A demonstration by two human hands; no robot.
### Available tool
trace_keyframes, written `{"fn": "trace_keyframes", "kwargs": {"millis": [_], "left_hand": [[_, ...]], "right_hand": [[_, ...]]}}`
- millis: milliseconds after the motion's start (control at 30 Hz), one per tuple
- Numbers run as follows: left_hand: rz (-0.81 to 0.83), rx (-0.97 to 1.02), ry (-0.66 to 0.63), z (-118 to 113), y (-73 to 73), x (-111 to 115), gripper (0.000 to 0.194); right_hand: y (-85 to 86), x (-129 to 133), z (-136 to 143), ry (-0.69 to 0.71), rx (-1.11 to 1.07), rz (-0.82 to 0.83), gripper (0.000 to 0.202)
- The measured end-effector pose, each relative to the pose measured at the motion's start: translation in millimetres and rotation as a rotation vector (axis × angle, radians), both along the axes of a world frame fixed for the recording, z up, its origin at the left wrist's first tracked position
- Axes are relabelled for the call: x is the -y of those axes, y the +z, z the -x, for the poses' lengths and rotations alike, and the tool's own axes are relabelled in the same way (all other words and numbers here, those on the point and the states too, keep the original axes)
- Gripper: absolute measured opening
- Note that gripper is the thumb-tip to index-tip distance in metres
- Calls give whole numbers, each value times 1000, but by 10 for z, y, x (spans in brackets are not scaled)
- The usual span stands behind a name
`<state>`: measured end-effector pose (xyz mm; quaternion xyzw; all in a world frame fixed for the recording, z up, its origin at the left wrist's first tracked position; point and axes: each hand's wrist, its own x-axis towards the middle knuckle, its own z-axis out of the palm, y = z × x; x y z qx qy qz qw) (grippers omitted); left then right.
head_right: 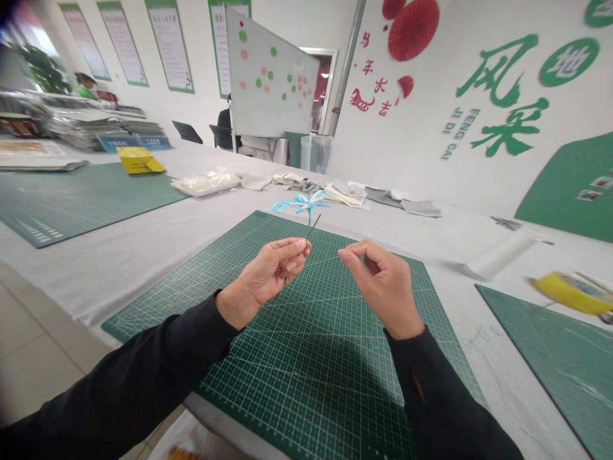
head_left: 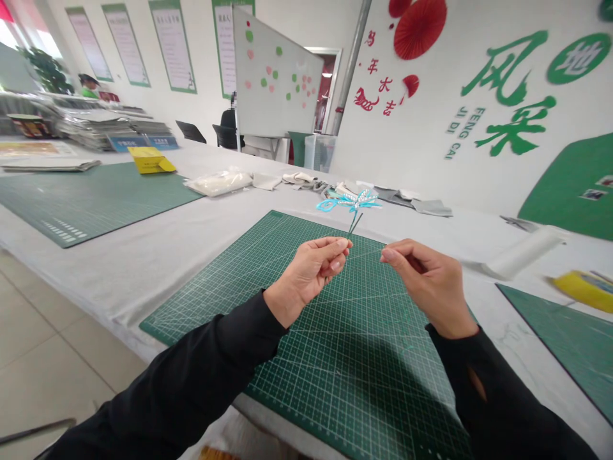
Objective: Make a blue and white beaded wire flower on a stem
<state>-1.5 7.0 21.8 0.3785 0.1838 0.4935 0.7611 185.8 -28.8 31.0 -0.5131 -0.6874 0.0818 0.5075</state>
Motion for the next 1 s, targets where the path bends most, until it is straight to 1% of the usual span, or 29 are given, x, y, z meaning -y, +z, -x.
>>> {"fn": "trace_keyframes", "kwargs": {"millis": [133, 267, 400, 467, 567, 700, 767, 833, 900, 1000], "left_hand": [[25, -2, 35, 1, 1, -12, 13], [31, -3, 81, 2, -5, -13, 12], [2, 21, 84, 16, 54, 29, 14], [7, 40, 99, 15, 131, 55, 13], [-3, 56, 119, -2, 301, 84, 13], [-27, 56, 59, -34, 556, 116, 12], [-34, 54, 21, -50, 655, 129, 11], [-27, 57, -2, -66, 722, 138, 11], [-4, 55, -5, -78, 758, 141, 11], [34, 44, 5, -86, 780, 136, 10]], "right_hand": [[73, 55, 23, -18, -9, -21, 21], [156, 120, 50, -3, -20, -36, 20], [236, 196, 68, 17, -27, -69, 16], [283, 242, 76, 42, -42, -87, 14], [382, 324, 84, 66, -65, -120, 13], [574, 437, 71, 41, -144, -159, 13], [671, 478, 58, 13, -206, -166, 12], [751, 500, 45, -20, -253, -154, 11], [805, 505, 35, -31, -281, -124, 12], [833, 495, 14, -33, -291, -82, 15]]}}
